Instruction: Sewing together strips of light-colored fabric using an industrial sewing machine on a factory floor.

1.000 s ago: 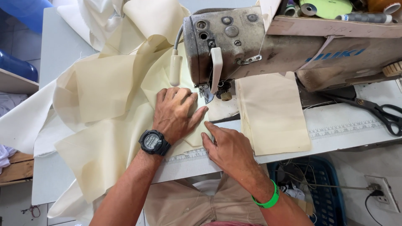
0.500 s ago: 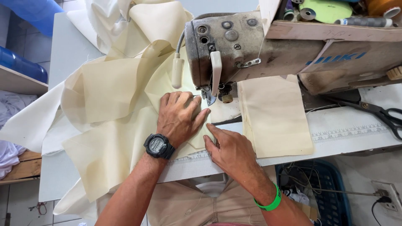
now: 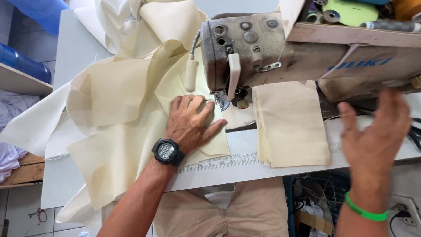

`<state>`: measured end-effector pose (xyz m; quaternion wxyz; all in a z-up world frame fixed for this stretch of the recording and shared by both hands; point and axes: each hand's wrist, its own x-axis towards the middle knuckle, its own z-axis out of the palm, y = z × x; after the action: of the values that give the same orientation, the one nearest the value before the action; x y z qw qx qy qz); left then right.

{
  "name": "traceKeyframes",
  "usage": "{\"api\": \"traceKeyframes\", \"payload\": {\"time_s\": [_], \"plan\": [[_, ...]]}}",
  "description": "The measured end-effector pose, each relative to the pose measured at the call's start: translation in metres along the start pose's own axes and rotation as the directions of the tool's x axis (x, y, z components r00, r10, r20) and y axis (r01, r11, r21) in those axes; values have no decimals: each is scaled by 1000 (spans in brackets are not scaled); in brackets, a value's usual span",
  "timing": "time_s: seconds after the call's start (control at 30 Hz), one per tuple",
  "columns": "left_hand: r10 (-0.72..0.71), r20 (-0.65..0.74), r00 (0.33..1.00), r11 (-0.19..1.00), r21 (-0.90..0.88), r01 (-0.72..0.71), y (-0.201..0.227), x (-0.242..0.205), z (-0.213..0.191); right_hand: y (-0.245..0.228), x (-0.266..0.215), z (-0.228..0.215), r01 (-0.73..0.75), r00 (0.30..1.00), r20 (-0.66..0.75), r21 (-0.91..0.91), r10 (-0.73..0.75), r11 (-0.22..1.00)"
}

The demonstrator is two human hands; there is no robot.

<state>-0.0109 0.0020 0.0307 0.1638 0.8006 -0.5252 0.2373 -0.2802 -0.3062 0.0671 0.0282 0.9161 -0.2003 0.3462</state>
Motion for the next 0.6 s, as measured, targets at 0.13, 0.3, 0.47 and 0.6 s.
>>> {"api": "traceKeyframes", "payload": {"time_s": [0.13,0.3,0.47,0.6], "plan": [[-5,13,1000,1000,0,5,-2,0,0,41,0,13,106,994,5,-49,-106,993],[4,18,1000,1000,-23,-4,-4,1,4,44,-11,15,100,995,4,-49,-100,994],[14,6,1000,1000,-6,-14,-4,3,3,72,-44,40,145,989,79,-362,-124,921],[-8,41,999,1000,-20,9,-2,0,1,40,-39,18,99,985,168,-415,-30,904]]}}
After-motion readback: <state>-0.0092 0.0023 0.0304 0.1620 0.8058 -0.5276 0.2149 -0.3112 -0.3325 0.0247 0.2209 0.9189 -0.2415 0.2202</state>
